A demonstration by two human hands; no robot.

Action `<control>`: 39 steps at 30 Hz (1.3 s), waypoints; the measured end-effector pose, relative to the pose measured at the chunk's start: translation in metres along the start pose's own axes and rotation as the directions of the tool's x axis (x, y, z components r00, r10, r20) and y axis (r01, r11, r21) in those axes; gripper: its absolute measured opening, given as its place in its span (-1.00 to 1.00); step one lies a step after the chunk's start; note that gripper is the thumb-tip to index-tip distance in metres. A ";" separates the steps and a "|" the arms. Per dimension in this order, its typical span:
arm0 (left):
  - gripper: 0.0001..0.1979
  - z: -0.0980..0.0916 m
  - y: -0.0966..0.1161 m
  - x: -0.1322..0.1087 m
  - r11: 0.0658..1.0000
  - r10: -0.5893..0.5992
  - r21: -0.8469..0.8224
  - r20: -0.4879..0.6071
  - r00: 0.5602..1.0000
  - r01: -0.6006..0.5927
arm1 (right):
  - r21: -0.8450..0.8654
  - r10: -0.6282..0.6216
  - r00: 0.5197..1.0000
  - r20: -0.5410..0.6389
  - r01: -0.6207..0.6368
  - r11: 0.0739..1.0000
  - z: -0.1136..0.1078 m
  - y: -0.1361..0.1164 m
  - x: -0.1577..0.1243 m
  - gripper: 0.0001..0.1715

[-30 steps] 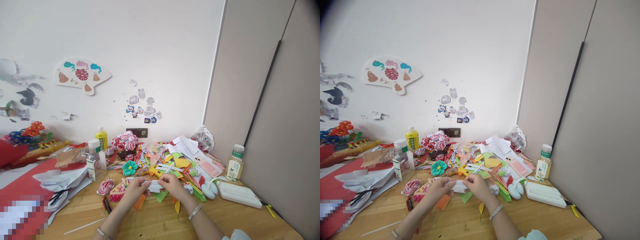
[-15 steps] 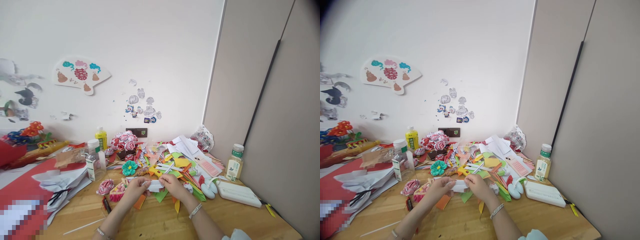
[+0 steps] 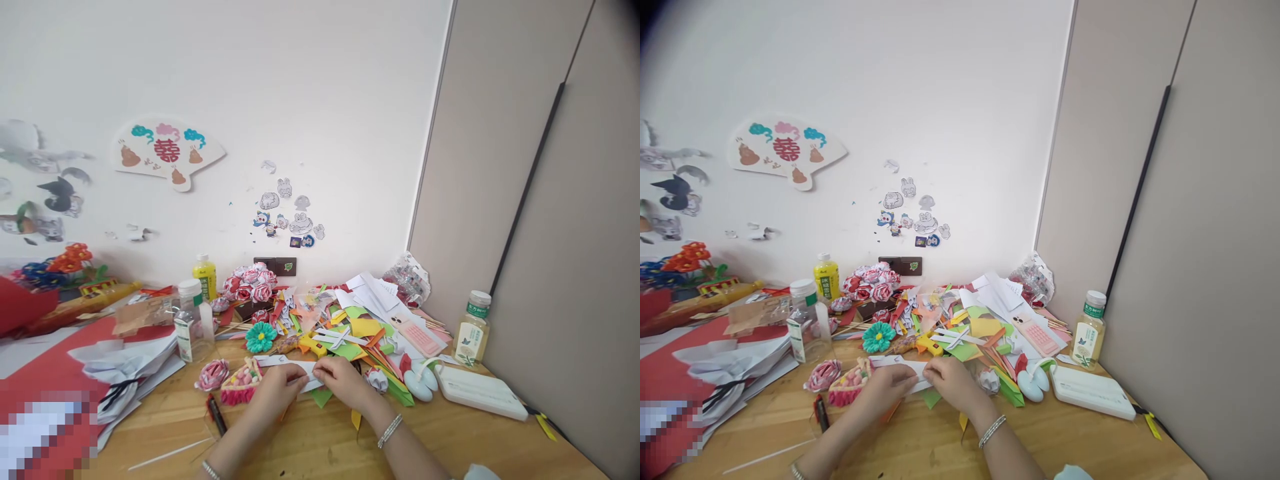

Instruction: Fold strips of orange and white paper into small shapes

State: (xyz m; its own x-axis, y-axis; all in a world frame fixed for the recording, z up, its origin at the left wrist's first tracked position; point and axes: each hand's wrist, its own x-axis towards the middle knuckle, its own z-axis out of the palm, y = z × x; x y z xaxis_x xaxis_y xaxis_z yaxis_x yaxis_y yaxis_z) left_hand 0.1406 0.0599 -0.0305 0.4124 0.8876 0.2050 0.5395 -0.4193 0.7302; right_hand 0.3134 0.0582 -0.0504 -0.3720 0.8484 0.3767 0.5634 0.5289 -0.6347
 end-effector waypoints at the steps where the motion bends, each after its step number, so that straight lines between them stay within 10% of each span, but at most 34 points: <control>1: -0.71 0.000 0.000 0.000 1.000 -0.011 0.013 0.004 1.000 0.011 | -0.006 0.004 1.000 -0.009 -0.004 1.000 -0.001 -0.001 0.000 -0.79; 39: -0.75 -0.003 0.002 0.001 0.997 -0.077 0.022 -0.009 0.997 0.077 | -0.038 -0.033 0.999 -0.035 0.032 0.999 -0.005 -0.008 0.000 -0.78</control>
State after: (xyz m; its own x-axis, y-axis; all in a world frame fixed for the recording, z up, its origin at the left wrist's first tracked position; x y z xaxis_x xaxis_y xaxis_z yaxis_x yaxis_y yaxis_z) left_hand 0.1400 0.0601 -0.0266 0.3634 0.9188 0.1540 0.5856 -0.3538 0.7293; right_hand 0.3123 0.0540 -0.0417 -0.3646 0.8308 0.4204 0.5793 0.5559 -0.5961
